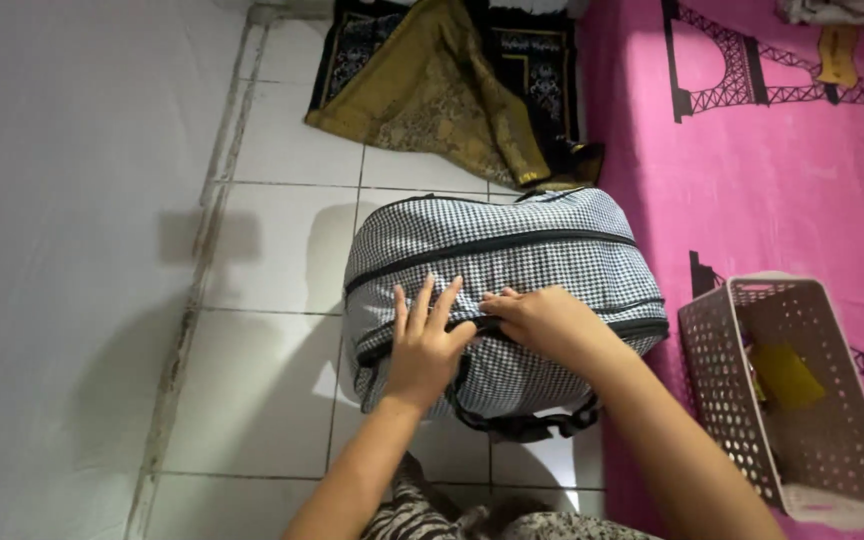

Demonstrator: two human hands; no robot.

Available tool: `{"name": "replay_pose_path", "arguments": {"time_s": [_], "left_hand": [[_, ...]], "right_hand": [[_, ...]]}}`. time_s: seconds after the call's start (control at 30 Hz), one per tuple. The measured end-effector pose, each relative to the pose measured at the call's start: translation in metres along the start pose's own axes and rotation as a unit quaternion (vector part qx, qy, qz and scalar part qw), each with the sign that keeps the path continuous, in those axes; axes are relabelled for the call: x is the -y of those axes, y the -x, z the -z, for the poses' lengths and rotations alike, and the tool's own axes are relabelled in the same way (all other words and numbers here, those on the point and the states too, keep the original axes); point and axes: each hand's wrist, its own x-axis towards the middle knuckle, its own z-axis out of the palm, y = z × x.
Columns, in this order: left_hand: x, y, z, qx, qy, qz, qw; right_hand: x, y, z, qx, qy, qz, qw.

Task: Organize jewelry and small accessories into a plastic storage basket.

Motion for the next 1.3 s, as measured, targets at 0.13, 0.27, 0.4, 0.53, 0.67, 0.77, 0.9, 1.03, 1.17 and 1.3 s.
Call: {"name": "replay_pose_path", "arguments": {"time_s": [0.13, 0.27, 0.4, 0.53, 0.67, 0.77, 0.9, 1.03, 1.17, 1.3], "left_hand": [[0.038, 0.017, -0.040, 0.022, 0.018, -0.016, 0.999], [0.056, 0.016, -0.052, 0.034, 0.031, -0.051, 0.998], [0.069, 0.038, -0.084, 0.077, -0.002, -0.057, 0.995], [0.063, 0.028, -0.071, 0.089, -0.014, -0.043, 0.995], [0.054, 0.026, -0.045, 0.046, 0.044, -0.031, 0.998], [0.048, 0.038, -0.025, 0.072, 0.073, -0.038, 0.994], [0.047, 0.053, -0.013, 0.093, 0.066, -0.065, 0.991], [0.039, 0.057, -0.003, 0.102, 0.048, -0.095, 0.989], [0.031, 0.057, 0.011, 0.095, 0.047, -0.150, 0.983], [0.006, 0.056, -0.003, 0.075, 0.034, -0.186, 0.979]], "right_hand": [[0.037, -0.018, 0.036, 0.114, 0.075, -0.136, 0.981], [0.031, -0.013, 0.013, -0.151, 0.048, 0.024, 0.987], [0.010, -0.011, -0.028, -0.185, 0.097, -0.012, 0.978], [0.001, -0.012, -0.048, -0.230, 0.096, 0.004, 0.969], [0.012, -0.009, -0.031, -0.219, 0.094, 0.029, 0.971], [0.015, 0.002, -0.019, -0.158, 0.041, 0.060, 0.985], [0.014, 0.016, -0.016, -0.089, -0.036, 0.095, 0.991], [0.015, 0.025, 0.005, -0.084, -0.137, 0.052, 0.986], [0.018, 0.034, 0.025, -0.132, -0.186, -0.007, 0.974], [0.014, 0.036, 0.031, -0.134, -0.189, -0.050, 0.972]]}}
